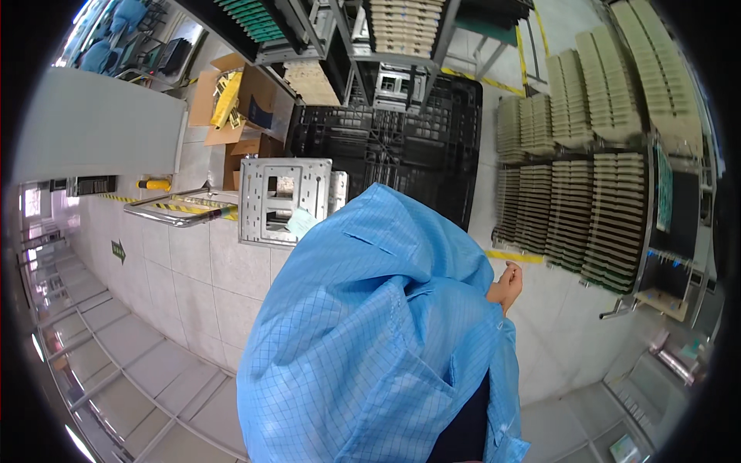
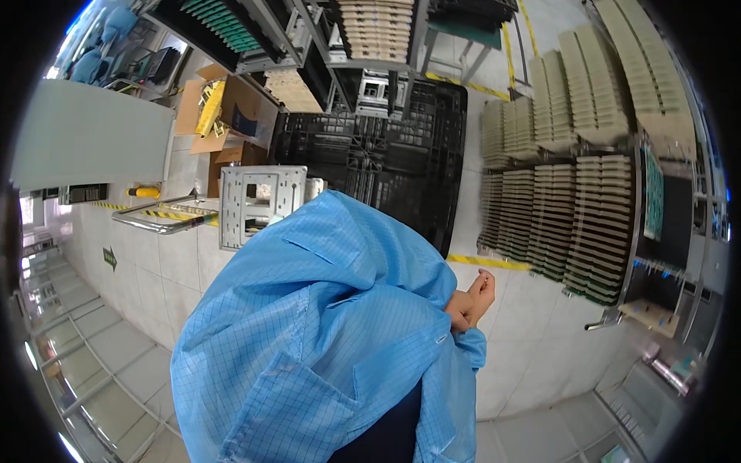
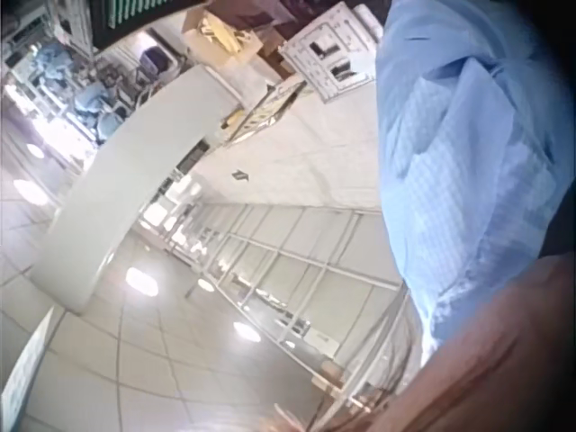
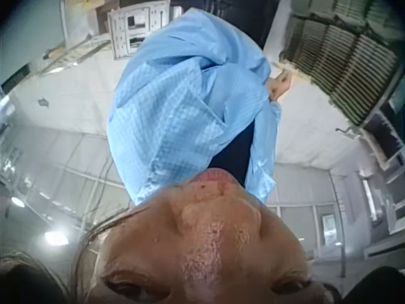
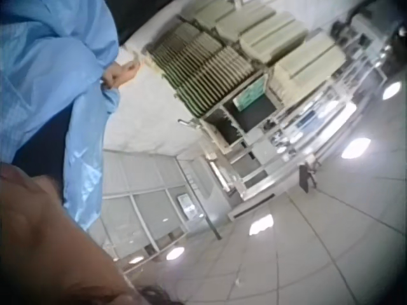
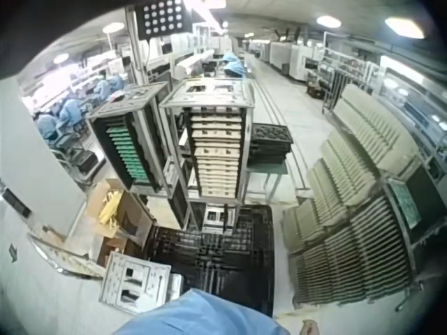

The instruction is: Assembling components onto printed circuit boards at a manual assembly station.

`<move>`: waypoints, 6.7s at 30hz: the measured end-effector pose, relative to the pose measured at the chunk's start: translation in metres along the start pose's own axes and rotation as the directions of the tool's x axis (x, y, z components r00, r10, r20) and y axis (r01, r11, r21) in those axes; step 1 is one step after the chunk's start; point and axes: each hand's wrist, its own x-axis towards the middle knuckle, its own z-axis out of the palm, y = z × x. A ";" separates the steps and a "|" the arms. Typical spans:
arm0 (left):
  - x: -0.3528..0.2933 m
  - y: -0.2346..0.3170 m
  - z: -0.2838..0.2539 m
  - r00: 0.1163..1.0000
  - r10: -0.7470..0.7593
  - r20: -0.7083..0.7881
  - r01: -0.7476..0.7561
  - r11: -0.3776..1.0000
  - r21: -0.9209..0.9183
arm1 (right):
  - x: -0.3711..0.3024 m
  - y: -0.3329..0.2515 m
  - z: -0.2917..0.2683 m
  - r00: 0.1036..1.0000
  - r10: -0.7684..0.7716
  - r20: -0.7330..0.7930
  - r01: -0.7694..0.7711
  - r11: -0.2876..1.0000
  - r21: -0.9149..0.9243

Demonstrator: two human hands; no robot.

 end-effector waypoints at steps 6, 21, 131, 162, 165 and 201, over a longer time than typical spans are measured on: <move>0.065 -0.072 0.110 0.998 -0.026 0.049 0.030 0.996 -0.087 | -0.073 0.068 -0.068 0.989 0.145 0.042 -0.148 0.984 0.095; 0.237 -0.092 0.388 0.718 -0.096 0.690 0.315 0.928 -0.198 | -0.209 0.313 -0.315 0.863 0.399 -0.309 -0.263 0.879 0.399; 0.375 0.074 -1.499 -0.615 -0.613 -0.496 -0.623 0.763 -0.170 | 1.760 -0.630 0.887 0.060 0.096 0.994 0.479 0.871 -0.113; -0.192 -0.044 -1.576 -0.978 -0.148 0.149 -0.202 0.483 -0.852 | 1.445 -0.653 1.379 0.000 0.180 0.984 0.156 0.972 -0.178; -0.192 -0.048 -1.581 -0.963 -0.229 0.139 -0.229 0.438 -0.869 | 1.441 -0.652 1.382 0.029 0.059 0.998 0.133 0.989 -0.062; -0.201 -0.046 -1.581 -0.858 -0.510 -0.062 -0.347 0.666 -0.660 | 1.430 -0.628 1.346 0.175 -0.516 0.839 0.252 0.847 0.468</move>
